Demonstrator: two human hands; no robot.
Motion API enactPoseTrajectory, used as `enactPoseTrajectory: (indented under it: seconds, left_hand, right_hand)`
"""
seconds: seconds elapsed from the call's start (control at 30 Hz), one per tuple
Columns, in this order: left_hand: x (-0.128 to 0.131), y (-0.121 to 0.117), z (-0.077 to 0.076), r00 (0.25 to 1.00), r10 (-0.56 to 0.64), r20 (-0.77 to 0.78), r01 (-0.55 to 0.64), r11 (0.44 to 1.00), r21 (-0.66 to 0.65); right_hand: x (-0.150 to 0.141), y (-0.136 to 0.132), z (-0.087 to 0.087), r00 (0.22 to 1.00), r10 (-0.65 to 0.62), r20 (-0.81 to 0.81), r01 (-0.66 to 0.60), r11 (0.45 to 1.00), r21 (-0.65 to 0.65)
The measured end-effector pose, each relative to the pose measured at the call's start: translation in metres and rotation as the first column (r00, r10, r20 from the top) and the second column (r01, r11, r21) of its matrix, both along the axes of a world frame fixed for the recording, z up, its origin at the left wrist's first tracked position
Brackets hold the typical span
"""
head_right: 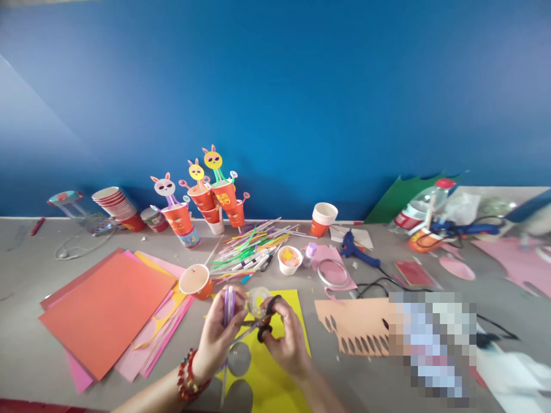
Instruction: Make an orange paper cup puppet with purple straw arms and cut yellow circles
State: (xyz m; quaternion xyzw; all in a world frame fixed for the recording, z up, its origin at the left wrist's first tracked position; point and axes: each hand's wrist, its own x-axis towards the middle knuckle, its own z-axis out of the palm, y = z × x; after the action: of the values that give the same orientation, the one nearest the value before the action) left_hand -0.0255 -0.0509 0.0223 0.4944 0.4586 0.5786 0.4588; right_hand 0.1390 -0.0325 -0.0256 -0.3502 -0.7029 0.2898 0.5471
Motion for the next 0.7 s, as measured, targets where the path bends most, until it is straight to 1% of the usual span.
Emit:
enactPoseTrajectory:
  seconds: [0.1, 0.23, 0.33, 0.47, 0.53, 0.6, 0.7]
  left_hand:
    - [-0.001, -0.004, 0.001, 0.998, 0.003, -0.061, -0.003, 1.000, -0.006]
    - [-0.003, -0.004, 0.000, 0.993, 0.032, -0.113, -0.031, 0.999, 0.007]
    - [-0.004, -0.004, -0.002, 0.982, 0.035, -0.185, -0.029, 0.999, 0.036]
    - [-0.003, -0.006, -0.004, 0.963, 0.078, -0.258, -0.056, 0.994, 0.093]
    - [-0.001, -0.007, -0.004, 0.965, 0.074, -0.250, -0.050, 0.993, 0.103]
    - [0.000, -0.008, -0.004, 0.977, 0.056, -0.204, -0.039, 0.996, 0.085]
    - [0.001, -0.009, -0.005, 0.990, 0.064, -0.123, -0.057, 0.997, 0.055]
  right_hand:
    - [-0.001, -0.002, -0.005, 0.999, -0.004, -0.046, 0.002, 0.999, -0.043]
    - [-0.001, -0.002, -0.009, 0.998, -0.008, -0.055, 0.005, 0.999, -0.053]
    - [-0.002, -0.001, -0.006, 0.995, 0.009, -0.100, -0.017, 0.997, -0.079]
    - [-0.006, -0.002, 0.001, 0.979, 0.026, -0.203, -0.058, 0.986, -0.158]
    - [-0.008, -0.002, 0.005, 0.969, 0.021, -0.247, -0.069, 0.980, -0.187]
    - [-0.010, -0.001, 0.008, 0.963, 0.005, -0.270, -0.064, 0.976, -0.210]
    - [-0.009, 0.003, 0.012, 0.965, -0.051, -0.259, -0.007, 0.975, -0.220]
